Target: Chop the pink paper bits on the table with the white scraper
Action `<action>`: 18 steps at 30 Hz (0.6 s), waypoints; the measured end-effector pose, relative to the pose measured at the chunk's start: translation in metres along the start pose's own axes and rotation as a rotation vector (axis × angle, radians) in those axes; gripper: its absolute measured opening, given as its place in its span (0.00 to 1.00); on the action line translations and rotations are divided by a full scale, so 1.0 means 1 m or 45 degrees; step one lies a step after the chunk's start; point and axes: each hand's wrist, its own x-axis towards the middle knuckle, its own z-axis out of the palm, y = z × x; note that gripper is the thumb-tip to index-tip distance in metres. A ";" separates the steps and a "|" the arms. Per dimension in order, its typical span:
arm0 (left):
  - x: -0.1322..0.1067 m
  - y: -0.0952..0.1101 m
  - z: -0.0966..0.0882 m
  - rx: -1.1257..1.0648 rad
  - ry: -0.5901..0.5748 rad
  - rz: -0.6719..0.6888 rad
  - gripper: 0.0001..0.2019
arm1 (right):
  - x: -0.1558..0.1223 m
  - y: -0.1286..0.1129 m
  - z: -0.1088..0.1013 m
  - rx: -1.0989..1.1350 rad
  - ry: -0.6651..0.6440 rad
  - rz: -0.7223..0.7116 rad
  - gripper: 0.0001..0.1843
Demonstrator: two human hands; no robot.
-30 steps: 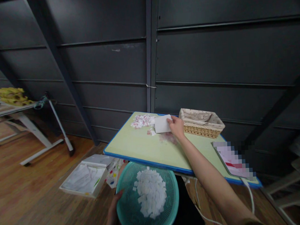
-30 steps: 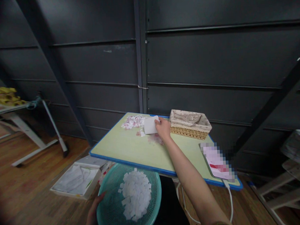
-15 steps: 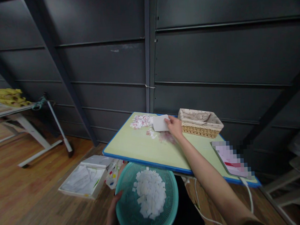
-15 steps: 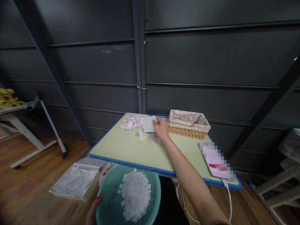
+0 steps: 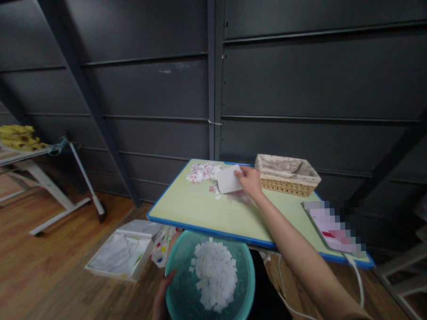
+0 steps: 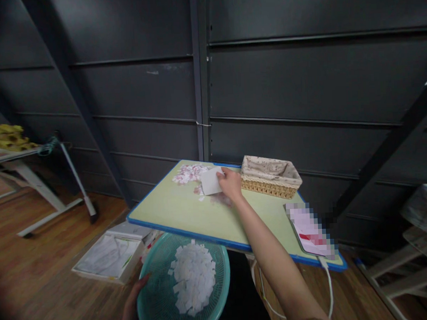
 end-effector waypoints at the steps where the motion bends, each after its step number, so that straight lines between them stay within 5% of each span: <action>1: 0.001 -0.001 -0.001 -0.015 -0.019 0.005 0.36 | 0.000 0.000 0.000 0.006 0.007 0.002 0.17; 18: 0.021 -0.008 -0.019 -0.104 -0.104 -0.160 0.20 | 0.002 0.005 0.008 0.336 -0.077 0.068 0.18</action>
